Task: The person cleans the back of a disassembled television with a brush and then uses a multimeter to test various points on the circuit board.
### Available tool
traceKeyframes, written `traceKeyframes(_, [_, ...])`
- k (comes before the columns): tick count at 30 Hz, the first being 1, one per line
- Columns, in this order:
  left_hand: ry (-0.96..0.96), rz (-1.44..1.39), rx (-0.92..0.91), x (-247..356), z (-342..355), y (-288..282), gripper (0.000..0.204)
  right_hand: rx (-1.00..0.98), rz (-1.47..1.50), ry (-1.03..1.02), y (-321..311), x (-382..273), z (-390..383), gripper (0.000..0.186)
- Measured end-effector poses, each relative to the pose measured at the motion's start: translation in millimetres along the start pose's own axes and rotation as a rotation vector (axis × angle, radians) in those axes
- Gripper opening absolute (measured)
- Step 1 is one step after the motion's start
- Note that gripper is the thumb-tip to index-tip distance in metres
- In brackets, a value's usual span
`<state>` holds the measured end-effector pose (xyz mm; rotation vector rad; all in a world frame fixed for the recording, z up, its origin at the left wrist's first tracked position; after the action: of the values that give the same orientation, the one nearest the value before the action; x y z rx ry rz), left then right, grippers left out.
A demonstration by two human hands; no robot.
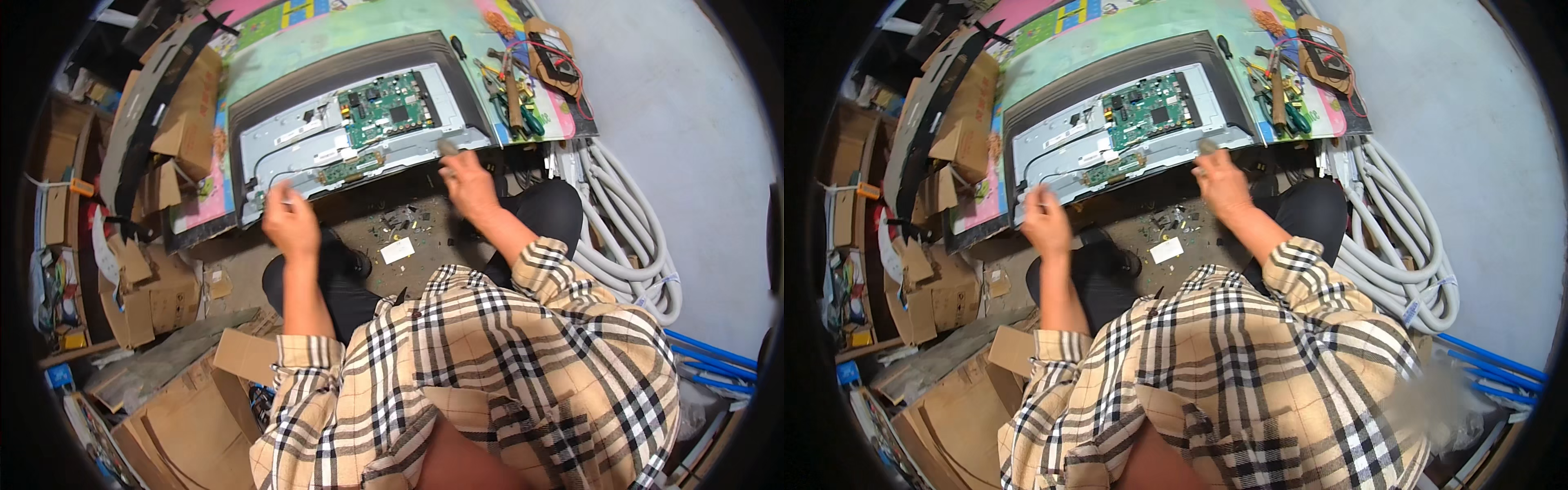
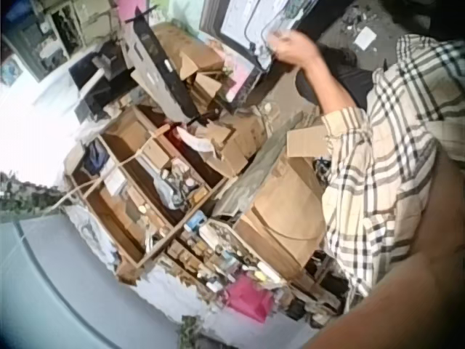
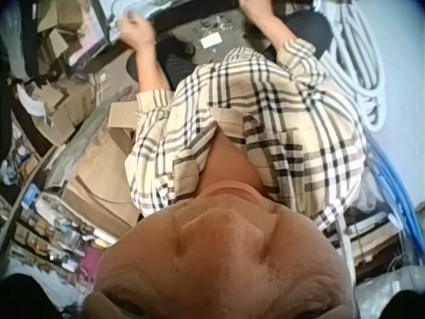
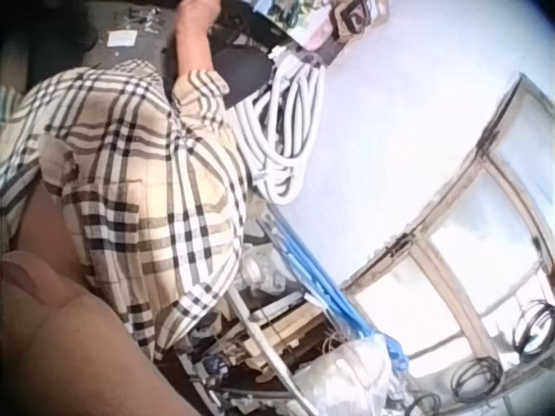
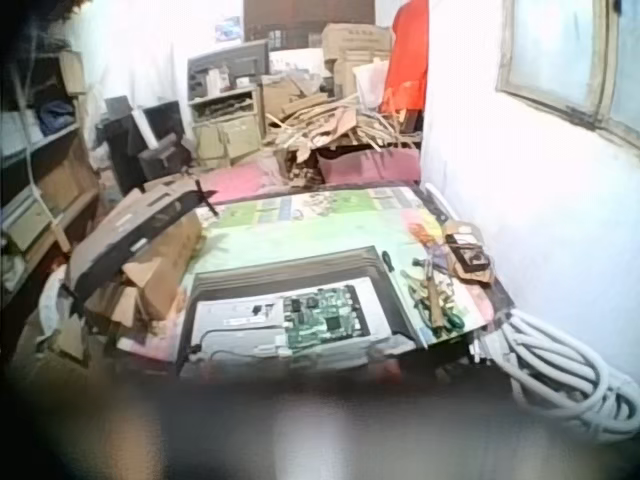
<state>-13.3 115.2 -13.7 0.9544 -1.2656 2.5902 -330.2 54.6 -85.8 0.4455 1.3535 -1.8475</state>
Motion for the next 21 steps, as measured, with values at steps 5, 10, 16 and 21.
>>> traceKeyframes(5, [0.040, -0.052, -0.418, 0, -98, -4, 0.019, -0.615, 0.229, -0.288, 77, -71, -10, 0.019])
traceKeyframes(10, [-0.030, 0.004, -0.537, -6, -134, 11, 0.033, -0.555, 0.102, -0.330, 65, -87, -7, 0.022])
traceKeyframes(16, [0.066, -0.143, -0.129, 5, -89, -11, 0.064, -0.352, 0.315, -0.659, 47, -165, 1, 0.028])
traceKeyframes(21, [0.174, -0.065, 0.115, -13, -46, -63, 0.051, -0.336, 0.444, -0.802, 65, -231, 18, 0.032])
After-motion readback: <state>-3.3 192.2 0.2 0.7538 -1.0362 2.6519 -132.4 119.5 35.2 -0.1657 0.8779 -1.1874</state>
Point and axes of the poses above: each hand's wrist, its own z-axis towards the middle knuckle, its own y-axis out of the palm, x = y × z, the point moved 1 cm from there along z, towards the middle knuckle, and after that the axes turned 4 degrees about z, right-handed, at the moved point
